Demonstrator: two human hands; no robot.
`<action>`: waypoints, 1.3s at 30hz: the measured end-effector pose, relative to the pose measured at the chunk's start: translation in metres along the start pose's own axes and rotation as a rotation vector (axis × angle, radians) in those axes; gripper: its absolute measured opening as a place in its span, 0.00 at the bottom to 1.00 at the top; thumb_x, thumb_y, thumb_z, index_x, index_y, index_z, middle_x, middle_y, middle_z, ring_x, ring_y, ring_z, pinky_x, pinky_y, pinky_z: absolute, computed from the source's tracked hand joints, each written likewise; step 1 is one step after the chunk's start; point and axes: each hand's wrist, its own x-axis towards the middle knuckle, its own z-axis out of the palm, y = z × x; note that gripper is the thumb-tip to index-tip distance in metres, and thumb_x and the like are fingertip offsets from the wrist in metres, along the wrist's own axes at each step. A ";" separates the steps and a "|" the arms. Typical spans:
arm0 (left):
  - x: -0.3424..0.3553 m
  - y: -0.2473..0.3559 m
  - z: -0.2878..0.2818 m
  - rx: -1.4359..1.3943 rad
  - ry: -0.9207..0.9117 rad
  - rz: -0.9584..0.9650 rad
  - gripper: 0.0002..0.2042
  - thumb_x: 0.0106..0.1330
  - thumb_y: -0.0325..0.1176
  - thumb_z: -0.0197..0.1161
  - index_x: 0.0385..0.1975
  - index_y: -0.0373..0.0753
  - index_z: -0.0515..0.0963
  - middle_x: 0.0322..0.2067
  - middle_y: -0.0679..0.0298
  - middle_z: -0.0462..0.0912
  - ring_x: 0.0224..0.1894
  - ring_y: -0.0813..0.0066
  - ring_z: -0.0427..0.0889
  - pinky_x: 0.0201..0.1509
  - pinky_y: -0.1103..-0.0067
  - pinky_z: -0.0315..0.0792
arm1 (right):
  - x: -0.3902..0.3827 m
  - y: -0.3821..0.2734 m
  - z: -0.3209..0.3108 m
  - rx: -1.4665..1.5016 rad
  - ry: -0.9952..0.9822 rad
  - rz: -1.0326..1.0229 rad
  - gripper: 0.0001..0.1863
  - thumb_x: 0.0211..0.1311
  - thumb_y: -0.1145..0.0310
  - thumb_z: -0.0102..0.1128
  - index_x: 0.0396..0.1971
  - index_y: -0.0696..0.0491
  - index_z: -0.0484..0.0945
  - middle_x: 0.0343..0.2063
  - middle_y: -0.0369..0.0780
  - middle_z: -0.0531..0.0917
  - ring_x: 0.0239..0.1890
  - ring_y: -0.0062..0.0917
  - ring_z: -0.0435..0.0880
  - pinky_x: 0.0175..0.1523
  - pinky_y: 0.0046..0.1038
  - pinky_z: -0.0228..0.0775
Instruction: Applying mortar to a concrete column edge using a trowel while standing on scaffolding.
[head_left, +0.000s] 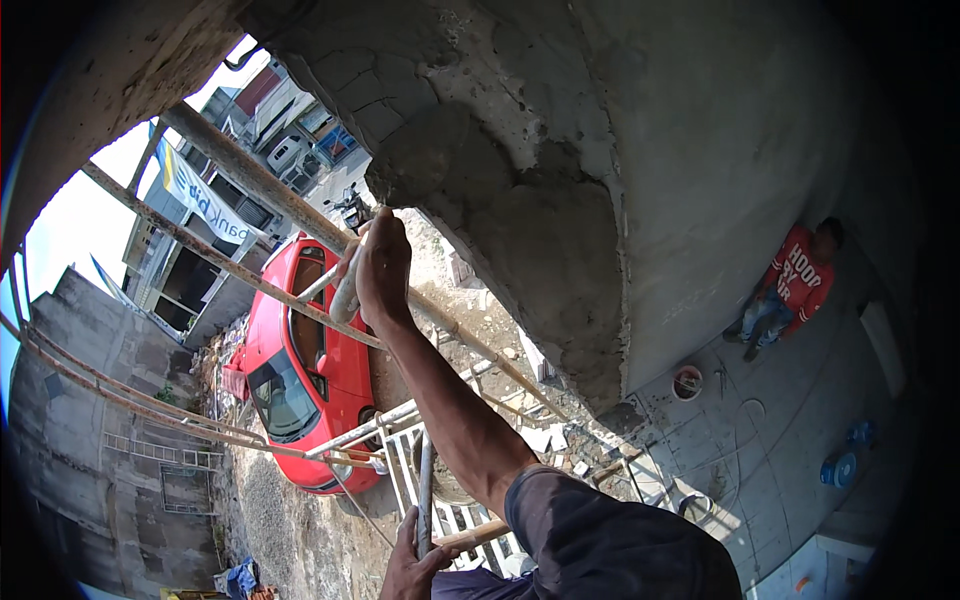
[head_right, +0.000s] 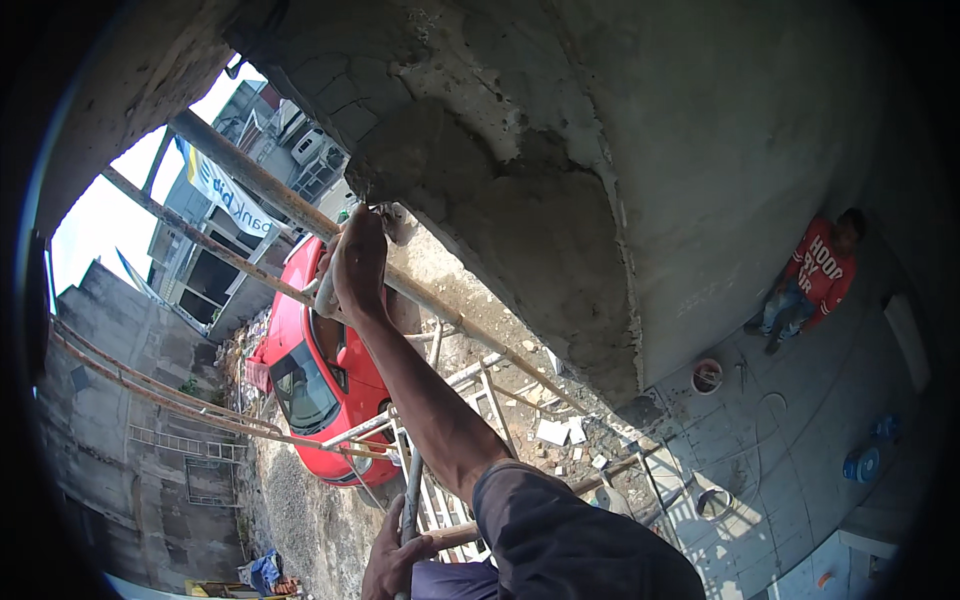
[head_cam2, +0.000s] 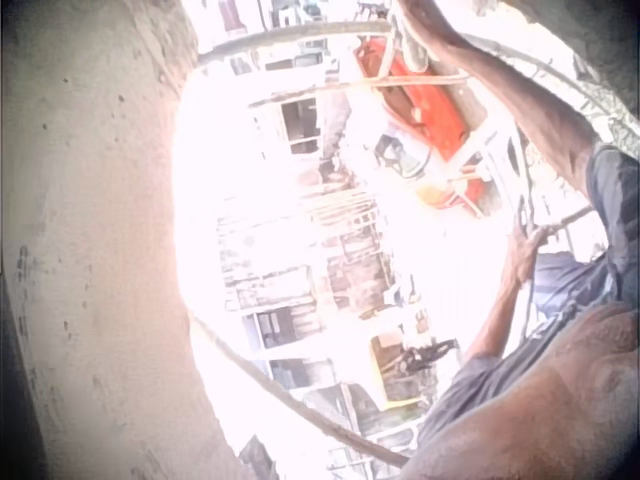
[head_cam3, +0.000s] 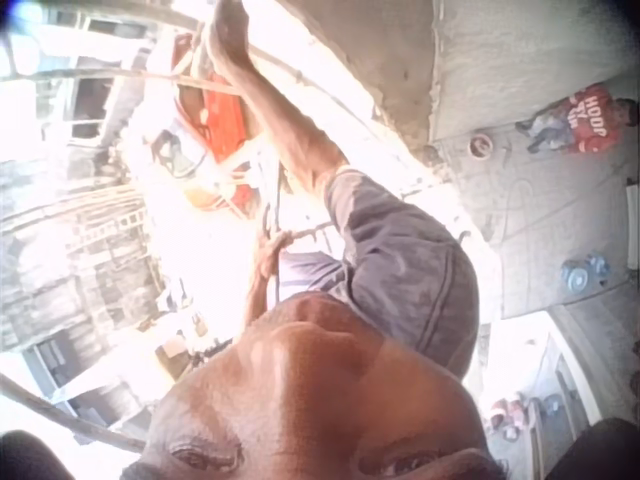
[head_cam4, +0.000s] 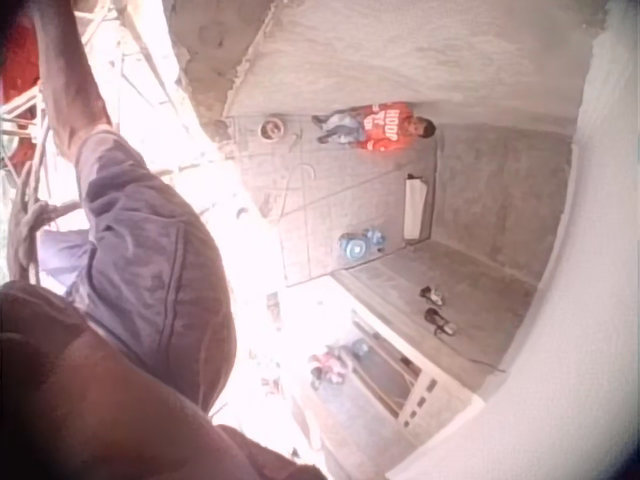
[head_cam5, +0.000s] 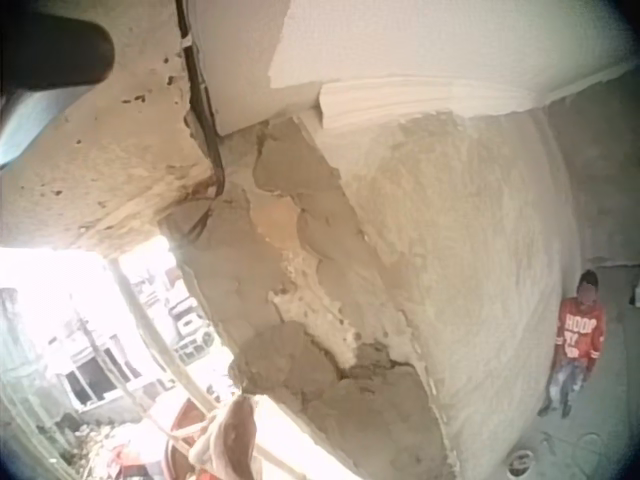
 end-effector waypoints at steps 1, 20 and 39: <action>0.001 -0.002 -0.003 0.003 0.002 0.002 0.44 0.57 0.24 0.60 0.74 0.38 0.46 0.63 0.48 0.63 0.43 0.65 0.79 0.42 0.74 0.77 | -0.004 0.000 0.006 -0.017 0.017 0.098 0.23 0.75 0.46 0.36 0.34 0.52 0.65 0.15 0.37 0.71 0.12 0.24 0.72 0.20 0.29 0.69; 0.004 -0.002 -0.001 -0.119 0.022 -0.006 0.42 0.60 0.20 0.58 0.74 0.38 0.44 0.67 0.48 0.57 0.51 0.58 0.78 0.51 0.66 0.79 | -0.040 0.060 -0.126 -0.853 -0.218 -0.268 0.16 0.75 0.57 0.46 0.38 0.56 0.73 0.26 0.51 0.79 0.30 0.51 0.80 0.36 0.46 0.72; 0.008 -0.014 -0.003 -0.224 -0.053 0.072 0.43 0.61 0.20 0.59 0.74 0.37 0.41 0.70 0.42 0.48 0.51 0.44 0.81 0.51 0.62 0.80 | 0.026 -0.053 -0.138 -1.305 -0.066 -0.561 0.17 0.72 0.55 0.50 0.34 0.56 0.72 0.27 0.53 0.81 0.33 0.54 0.81 0.35 0.49 0.72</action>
